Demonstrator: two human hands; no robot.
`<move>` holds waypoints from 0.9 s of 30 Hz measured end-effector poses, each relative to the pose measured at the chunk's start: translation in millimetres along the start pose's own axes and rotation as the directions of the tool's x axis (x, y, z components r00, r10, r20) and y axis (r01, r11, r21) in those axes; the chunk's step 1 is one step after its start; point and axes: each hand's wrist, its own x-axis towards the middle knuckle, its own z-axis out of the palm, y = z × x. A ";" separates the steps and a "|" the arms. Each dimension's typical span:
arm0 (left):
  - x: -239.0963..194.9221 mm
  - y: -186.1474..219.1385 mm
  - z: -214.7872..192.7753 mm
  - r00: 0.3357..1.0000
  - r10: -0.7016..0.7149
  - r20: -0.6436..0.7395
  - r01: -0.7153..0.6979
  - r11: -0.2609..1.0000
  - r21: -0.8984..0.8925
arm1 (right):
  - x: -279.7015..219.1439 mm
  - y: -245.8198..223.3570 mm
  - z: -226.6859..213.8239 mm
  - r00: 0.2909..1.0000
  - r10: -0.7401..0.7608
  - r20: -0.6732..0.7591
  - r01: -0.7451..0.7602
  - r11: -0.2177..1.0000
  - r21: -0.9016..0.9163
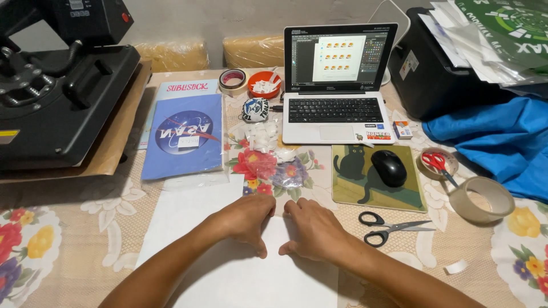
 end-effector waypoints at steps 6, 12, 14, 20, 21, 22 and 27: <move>4.0 1.9 -5.2 0.999 -0.018 0.030 0.017 1.000 0.014 | 3.5 0.7 -2.9 0.996 0.067 0.063 -0.060 0.992 -0.114; -0.3 6.1 -7.1 0.997 -0.050 0.059 0.050 0.999 0.004 | -2.3 -9.4 -23.4 0.989 0.097 0.113 -0.090 0.994 -0.061; -0.5 5.9 -7.3 0.998 -0.039 0.052 0.038 0.999 0.018 | -1.2 -12.3 -32.2 0.980 0.129 0.150 -0.126 0.992 -0.034; -14.1 12.3 -15.5 0.996 -0.048 0.071 0.049 0.999 -0.020 | 2.9 -8.2 -40.3 0.980 0.117 0.162 -0.128 0.990 0.059; -19.9 13.4 -19.4 0.999 -0.038 0.033 0.040 0.998 -0.043 | -0.3 -8.4 -46.2 0.978 0.114 0.176 -0.146 0.972 0.185; -25.7 14.5 -23.4 1.000 -0.029 -0.005 0.029 0.997 -0.066 | -3.5 -8.6 -52.2 0.976 0.108 0.189 -0.164 0.937 0.307; -76.1 1.0 -38.9 0.644 0.344 -0.684 -0.527 0.847 -0.071 | -22.3 16.1 -87.4 0.986 -0.101 0.135 -0.043 0.621 0.783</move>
